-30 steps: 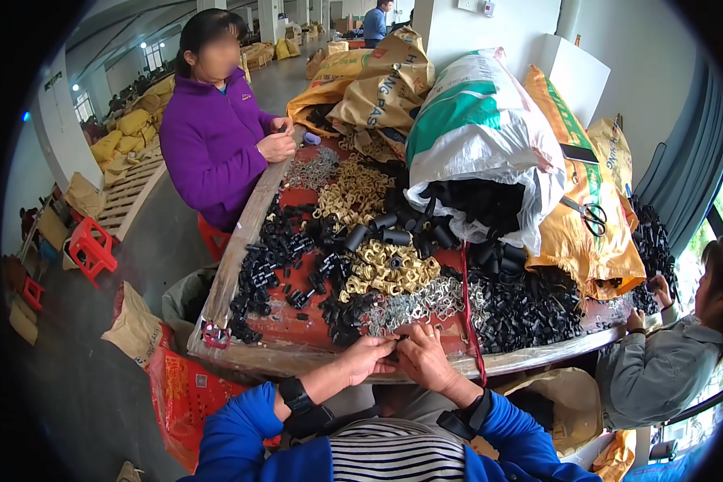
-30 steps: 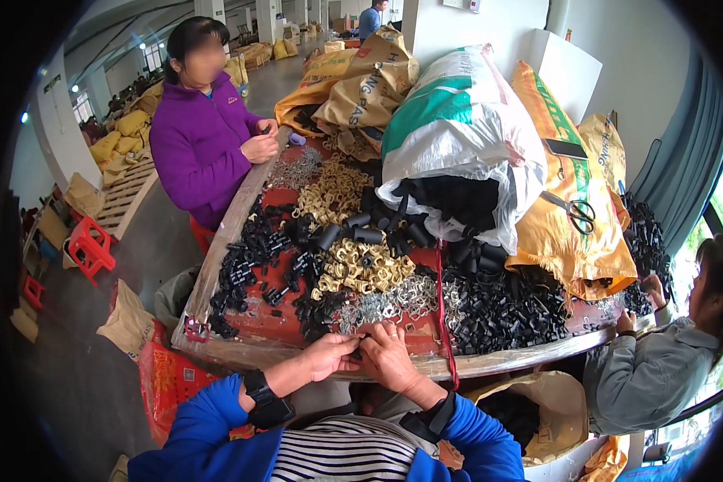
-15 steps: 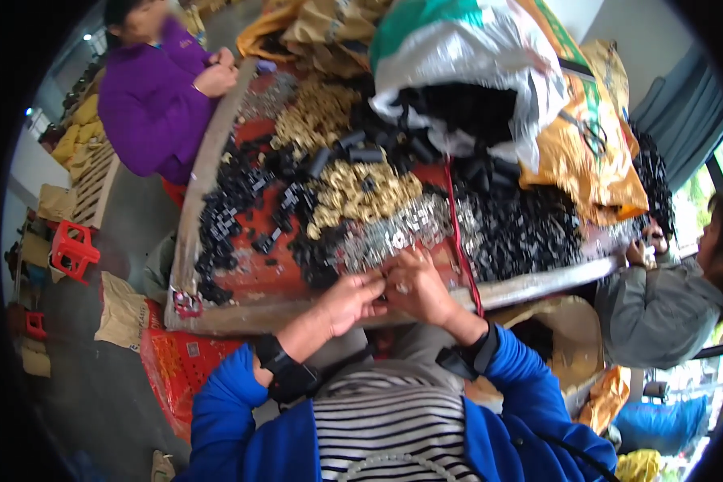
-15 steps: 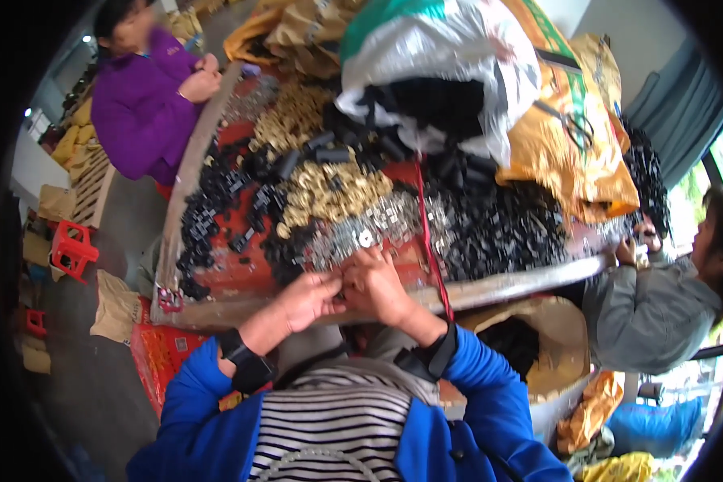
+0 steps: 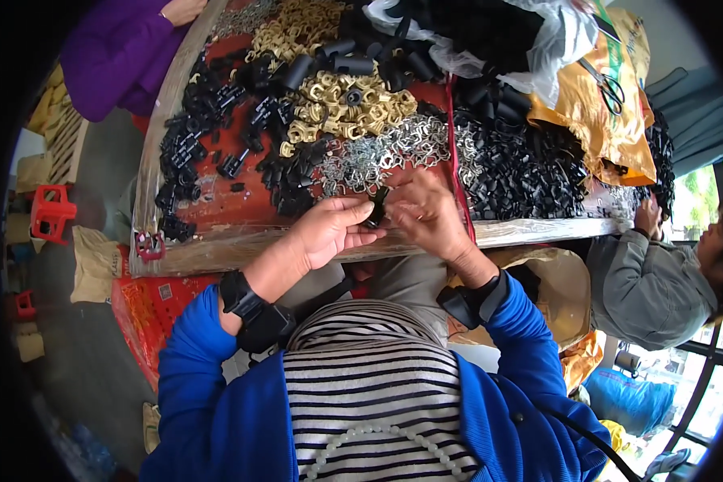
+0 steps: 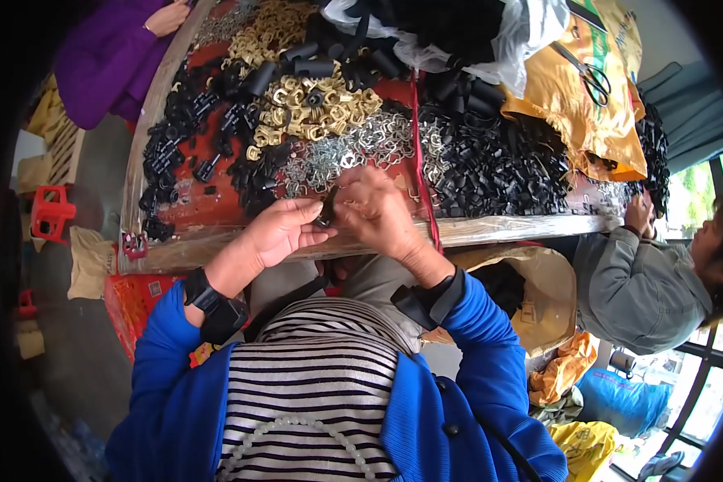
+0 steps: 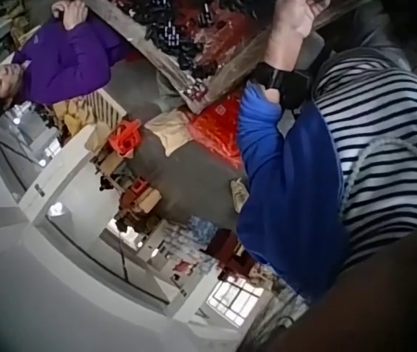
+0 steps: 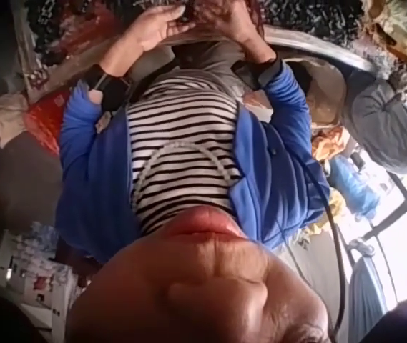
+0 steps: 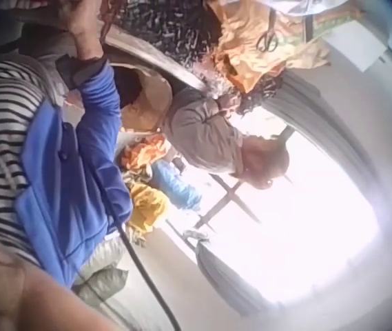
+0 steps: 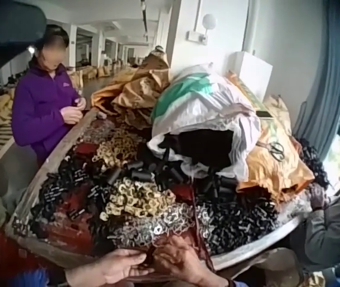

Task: The person picks up a black plastic part and a metal ring, fits the ring onto the part, and then slides a larger black plastic sleeve over the assembly before placing it back on the table.

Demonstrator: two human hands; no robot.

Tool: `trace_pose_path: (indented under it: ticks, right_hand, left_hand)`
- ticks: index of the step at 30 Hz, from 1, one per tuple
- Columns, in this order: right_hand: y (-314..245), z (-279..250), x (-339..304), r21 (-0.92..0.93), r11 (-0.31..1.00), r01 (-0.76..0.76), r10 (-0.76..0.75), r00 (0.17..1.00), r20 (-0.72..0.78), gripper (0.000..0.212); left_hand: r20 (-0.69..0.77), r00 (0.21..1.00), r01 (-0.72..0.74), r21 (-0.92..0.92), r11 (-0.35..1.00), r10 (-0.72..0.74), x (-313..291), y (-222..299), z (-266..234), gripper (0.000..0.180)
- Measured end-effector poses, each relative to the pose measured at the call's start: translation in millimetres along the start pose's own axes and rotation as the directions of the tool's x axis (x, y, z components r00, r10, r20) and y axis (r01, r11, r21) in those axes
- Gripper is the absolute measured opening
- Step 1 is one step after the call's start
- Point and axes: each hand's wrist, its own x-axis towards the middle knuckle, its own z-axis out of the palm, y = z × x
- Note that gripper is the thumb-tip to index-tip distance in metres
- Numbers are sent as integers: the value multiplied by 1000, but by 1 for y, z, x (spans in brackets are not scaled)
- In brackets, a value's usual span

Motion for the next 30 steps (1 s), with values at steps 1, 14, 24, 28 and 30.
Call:
trace_pose_path:
  ticks: [1, 14, 24, 28, 30]
  right_hand:
    - [10, 0, 1, 13, 998, -65, 66, 997, -40, 12]
    - [88, -7, 16, -599, 774, -203, 267, 964, 19, 13]
    - [76, -19, 6, -265, 904, -337, 300, 939, -169, 10]
    - [66, -16, 0, 232, 829, -508, 544, 829, -131, 14]
    - [57, -12, -2, 452, 707, -544, 627, 778, -44, 17]
  left_hand:
    - [2, 1000, 6, 0, 1000, -6, 1, 1, -3, 21]
    - [-52, 998, -31, -71, 997, 28, 8, 17, -20, 23]
    - [-23, 995, -94, -95, 991, 92, -6, 8, -5, 21]
    - [-29, 992, -128, -117, 985, 126, -6, 2, 0, 21]
    - [-50, 989, -145, -132, 981, 140, -5, 3, 2, 20]
